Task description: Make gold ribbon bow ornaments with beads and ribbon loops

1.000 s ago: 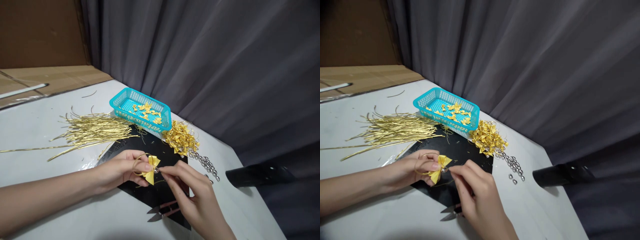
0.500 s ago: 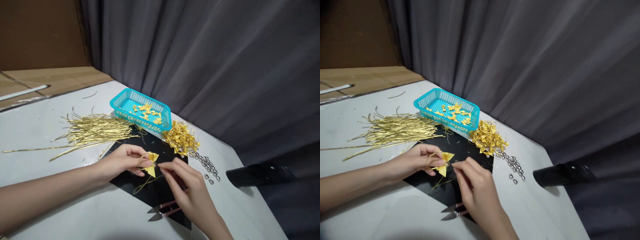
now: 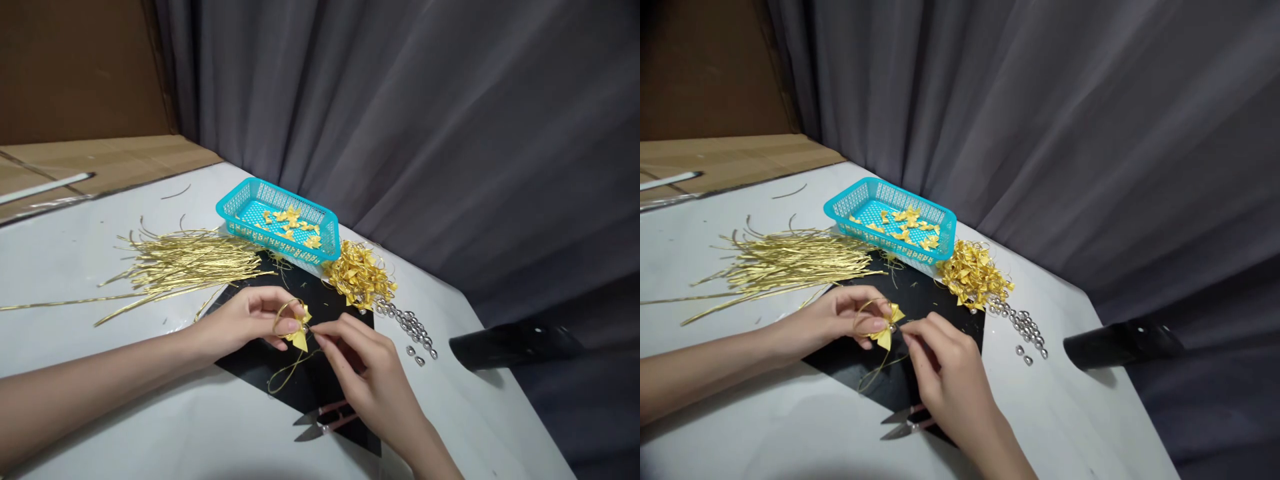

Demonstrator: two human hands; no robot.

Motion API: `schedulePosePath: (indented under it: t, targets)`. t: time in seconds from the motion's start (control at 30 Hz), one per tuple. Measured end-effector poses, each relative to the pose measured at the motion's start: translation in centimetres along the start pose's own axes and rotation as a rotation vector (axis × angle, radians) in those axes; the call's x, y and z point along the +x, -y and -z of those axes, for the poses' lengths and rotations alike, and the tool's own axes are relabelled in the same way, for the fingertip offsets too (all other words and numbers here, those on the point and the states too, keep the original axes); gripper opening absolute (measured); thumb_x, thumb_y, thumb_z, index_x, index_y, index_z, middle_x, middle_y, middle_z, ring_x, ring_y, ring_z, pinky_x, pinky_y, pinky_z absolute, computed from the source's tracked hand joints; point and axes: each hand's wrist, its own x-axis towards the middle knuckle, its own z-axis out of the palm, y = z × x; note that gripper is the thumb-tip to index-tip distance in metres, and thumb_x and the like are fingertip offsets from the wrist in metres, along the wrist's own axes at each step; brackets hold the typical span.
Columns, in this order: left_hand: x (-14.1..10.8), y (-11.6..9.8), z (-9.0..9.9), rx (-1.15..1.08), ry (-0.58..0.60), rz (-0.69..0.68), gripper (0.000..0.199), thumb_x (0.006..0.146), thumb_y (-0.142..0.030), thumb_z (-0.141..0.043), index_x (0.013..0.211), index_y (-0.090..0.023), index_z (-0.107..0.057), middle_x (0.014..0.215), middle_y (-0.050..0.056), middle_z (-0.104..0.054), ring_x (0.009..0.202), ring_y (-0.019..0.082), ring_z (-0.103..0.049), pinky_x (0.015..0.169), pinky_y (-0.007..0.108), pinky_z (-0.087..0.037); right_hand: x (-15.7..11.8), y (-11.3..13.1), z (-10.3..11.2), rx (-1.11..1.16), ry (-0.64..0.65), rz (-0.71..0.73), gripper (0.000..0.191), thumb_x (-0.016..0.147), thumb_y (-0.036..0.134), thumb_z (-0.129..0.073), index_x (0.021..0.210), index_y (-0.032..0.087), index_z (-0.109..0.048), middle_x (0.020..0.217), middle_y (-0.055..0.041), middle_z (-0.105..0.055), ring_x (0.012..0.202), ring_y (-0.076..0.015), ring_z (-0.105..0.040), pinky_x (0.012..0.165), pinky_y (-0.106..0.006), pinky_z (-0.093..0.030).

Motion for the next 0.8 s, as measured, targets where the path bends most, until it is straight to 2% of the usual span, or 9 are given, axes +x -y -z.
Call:
schedulePosePath:
  t: [0.2,0.47,0.8]
  targets:
    - [0.15,0.31,0.1,-0.051,0.022,0.006,0.025,0.071,-0.029,-0.08,0.093,-0.019,-0.072,0.082,0.0,-0.069,0.073,0.013,-0.064,0.069,0.023,-0.052,0.06,-0.07,0.48,0.022,0.003,0.005,0.017,0.092,0.014,-0.05,0.091,0.019,-0.067,0.072,-0.001,-0.058,0.057,-0.012,-0.052,0.054,-0.021,-0.042]
    - [0.16,0.46,0.17,-0.109,0.058,0.005,0.02,0.073,-0.025,-0.079,0.091,-0.019,-0.073,0.081,0.0,-0.071,0.072,0.011,-0.065,0.066,0.019,-0.051,0.14,-0.25,0.66,0.063,0.001,0.017,0.019,0.092,0.013,-0.05,0.093,0.019,-0.068,0.071,-0.0003,-0.055,0.056,-0.0112,-0.048,0.054,-0.022,-0.041]
    - [0.04,0.15,0.08,-0.138,0.074,0.042,0.017,0.074,-0.024,-0.079,0.09,-0.02,-0.075,0.084,0.001,-0.075,0.074,0.012,-0.067,0.072,0.02,-0.051,0.0,-0.33,0.29,0.123,-0.045,0.031,0.018,0.092,0.013,-0.051,0.093,0.019,-0.068,0.071,-0.0001,-0.056,0.057,-0.0115,-0.049,0.055,-0.022,-0.041]
